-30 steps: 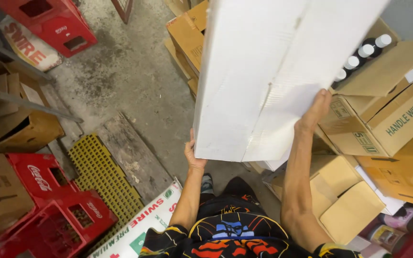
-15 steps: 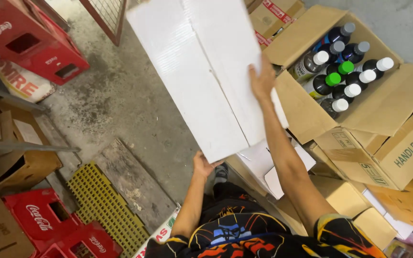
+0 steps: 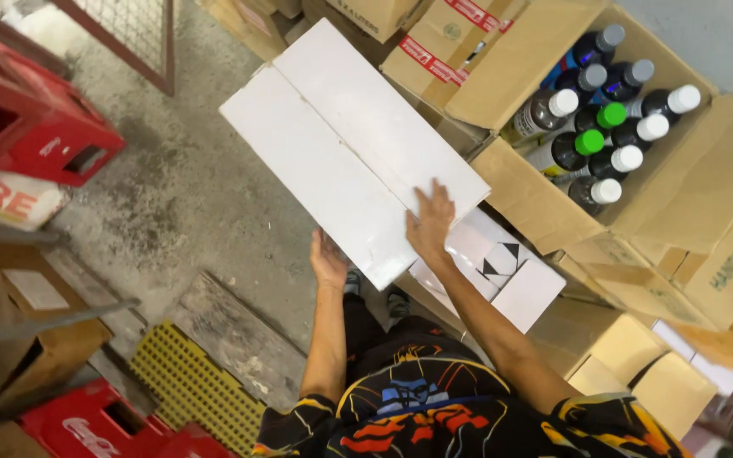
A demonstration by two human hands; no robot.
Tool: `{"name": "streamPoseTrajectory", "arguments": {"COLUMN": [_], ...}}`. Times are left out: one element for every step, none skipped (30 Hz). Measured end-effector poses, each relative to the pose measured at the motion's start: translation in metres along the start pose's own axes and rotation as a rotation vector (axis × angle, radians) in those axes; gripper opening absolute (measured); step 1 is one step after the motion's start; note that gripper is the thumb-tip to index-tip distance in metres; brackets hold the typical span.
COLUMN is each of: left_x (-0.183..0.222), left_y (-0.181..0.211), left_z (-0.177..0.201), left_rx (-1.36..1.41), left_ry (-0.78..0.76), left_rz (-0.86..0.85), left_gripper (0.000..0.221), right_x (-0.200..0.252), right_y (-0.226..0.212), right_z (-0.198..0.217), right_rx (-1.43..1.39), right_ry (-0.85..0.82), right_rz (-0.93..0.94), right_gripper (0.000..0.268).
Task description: Organizing various liquid bottles on shelves and into cardboard boxes in an agricultural storage environment.
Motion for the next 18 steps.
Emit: {"name": "streamPoseTrajectory", "arguments": {"left_x": [0.002, -0.003, -0.008, -0.008, -0.008, -0.008, -0.016, -0.022, -0.027, -0.031, -0.033, -0.041, -0.039, -0.028, -0.016, -0.020, -0.022, -0.017], "left_y": [0.010, 0.024, 0.036, 0.039, 0.042, 0.047, 0.040, 0.034, 0.027, 0.021, 0.017, 0.010, 0.010, 0.011, 0.013, 0.013, 0.015, 0.016], "left_z": [-0.007, -0.022, -0.038, -0.052, -0.059, -0.065, -0.073, -0.072, -0.072, -0.078, -0.079, -0.086, -0.099, -0.100, -0.102, -0.106, -0.107, -0.102], "left_rx": [-0.021, -0.057, -0.093, -0.116, -0.129, -0.143, -0.165, -0.144, -0.122, -0.152, -0.145, -0.128, -0.149, -0.189, -0.232, -0.250, -0.324, -0.406], "left_ry": [-0.008, 0.015, 0.036, 0.010, 0.078, 0.148, 0.126, 0.157, 0.189, 0.182, 0.238, 0.284, 0.266, 0.363, 0.459, 0.440, 0.480, 0.527], "left_rz": [0.018, -0.015, -0.049, -0.023, -0.004, 0.008, 0.028, 0.030, 0.032, 0.051, 0.049, 0.040, 0.052, 0.061, 0.066, 0.074, 0.069, 0.070], "left_gripper": [0.088, 0.089, 0.090, 0.090, 0.092, 0.094, 0.094, 0.097, 0.101, 0.101, 0.102, 0.104, 0.104, 0.105, 0.107, 0.107, 0.108, 0.109], "right_x": [0.010, 0.014, 0.020, 0.026, 0.036, 0.047, 0.047, 0.050, 0.054, 0.041, 0.026, 0.003, -0.012, -0.018, -0.023, -0.020, -0.020, -0.009], "right_y": [0.001, 0.011, 0.020, 0.026, 0.043, 0.057, 0.075, 0.093, 0.111, 0.107, 0.100, 0.100, 0.102, 0.104, 0.106, 0.118, 0.126, 0.132], "right_z": [0.007, 0.024, 0.041, 0.045, 0.043, 0.038, 0.013, -0.021, -0.054, -0.051, -0.047, -0.040, -0.033, -0.029, -0.025, -0.035, -0.043, -0.050], "right_rx": [0.002, -0.047, -0.094, -0.077, -0.214, -0.359, -0.350, -0.428, -0.507, -0.507, -0.520, -0.528, -0.524, -0.541, -0.559, -0.558, -0.524, -0.485], "right_ry": [0.009, 0.140, 0.274, 0.299, 0.299, 0.298, 0.326, 0.280, 0.236, 0.253, 0.283, 0.319, 0.344, 0.330, 0.317, 0.342, 0.364, 0.379], "right_rz": [-0.028, -0.114, -0.199, -0.231, -0.418, -0.597, -0.622, -0.654, -0.686, -0.718, -0.697, -0.660, -0.677, -0.739, -0.800, -0.813, -0.732, -0.664], "right_gripper": [0.060, 0.064, 0.069, 0.069, 0.075, 0.081, 0.081, 0.086, 0.092, 0.092, 0.097, 0.101, 0.101, 0.099, 0.097, 0.097, 0.097, 0.098]}}
Point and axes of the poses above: each hand's wrist, its own x-axis away from the middle knuckle, its own z-axis out of the back of the hand, y = z × x, the point moved 7 cm from there along -x, towards the middle knuckle, and after that the axes turned 3 degrees about z, right-handed, at the moved point
